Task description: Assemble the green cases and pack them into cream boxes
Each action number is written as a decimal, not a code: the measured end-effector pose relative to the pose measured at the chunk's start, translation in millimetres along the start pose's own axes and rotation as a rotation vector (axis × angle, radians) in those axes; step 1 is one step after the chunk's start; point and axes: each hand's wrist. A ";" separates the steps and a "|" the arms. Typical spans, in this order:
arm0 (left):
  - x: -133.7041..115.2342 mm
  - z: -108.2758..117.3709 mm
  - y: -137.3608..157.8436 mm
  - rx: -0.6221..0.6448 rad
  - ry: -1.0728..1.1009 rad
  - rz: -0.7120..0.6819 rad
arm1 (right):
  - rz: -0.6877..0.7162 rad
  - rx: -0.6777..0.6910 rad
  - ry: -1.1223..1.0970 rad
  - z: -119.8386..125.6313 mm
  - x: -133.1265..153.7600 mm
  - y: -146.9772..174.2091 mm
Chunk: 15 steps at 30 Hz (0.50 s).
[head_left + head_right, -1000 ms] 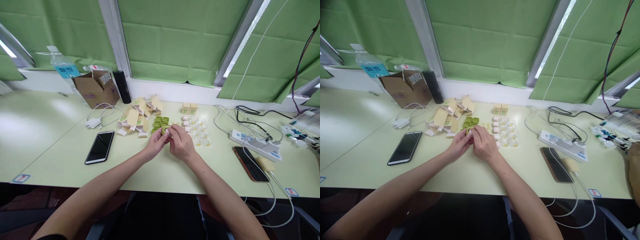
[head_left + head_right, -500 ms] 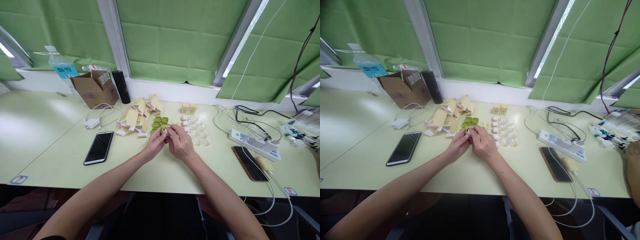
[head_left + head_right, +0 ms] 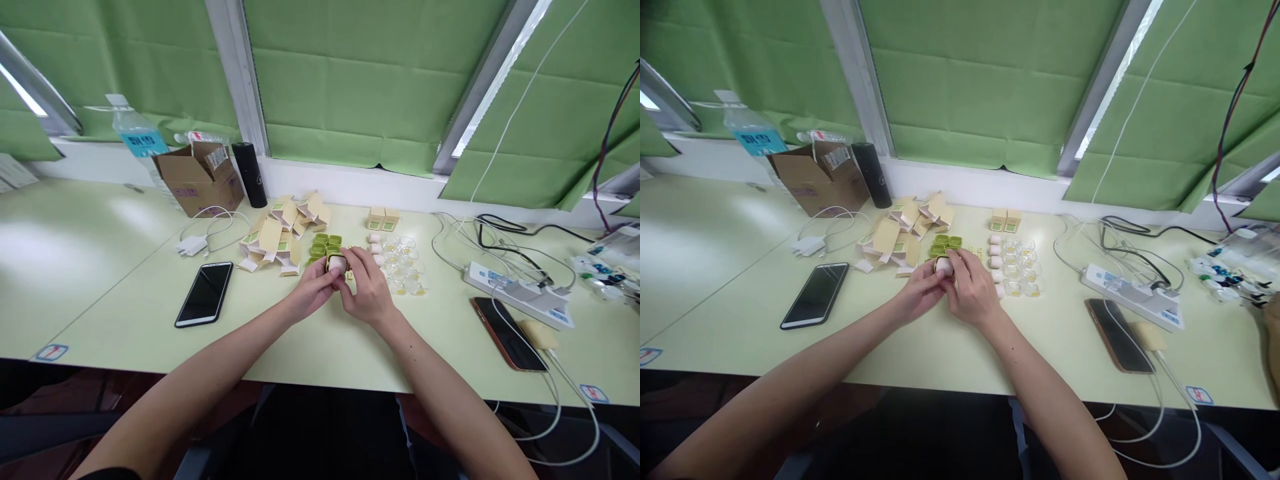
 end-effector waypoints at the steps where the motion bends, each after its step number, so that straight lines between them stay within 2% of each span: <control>1: -0.3 0.0 -0.5 -0.008 0.020 -0.001 | -0.021 0.005 -0.011 0.6 -1.0 -0.1; 5: -0.7 1.4 -1.4 -0.015 0.072 0.019 | -0.101 0.032 -0.023 1.5 -6.5 -0.4; 10: -1.4 3.9 -3.0 -0.013 0.135 0.059 | -0.112 0.048 -0.015 1.5 -10.6 -0.6; 15: -4.5 5.8 -6.2 0.031 0.051 0.007 | -0.139 0.047 0.054 6.1 -11.8 -3.4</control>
Point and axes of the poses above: each hand's wrist, its own y-axis away from the middle knuckle, its own z-axis out of the back of the hand, x = y × z, and after that the axes turned 13 degrees about -z, right-handed
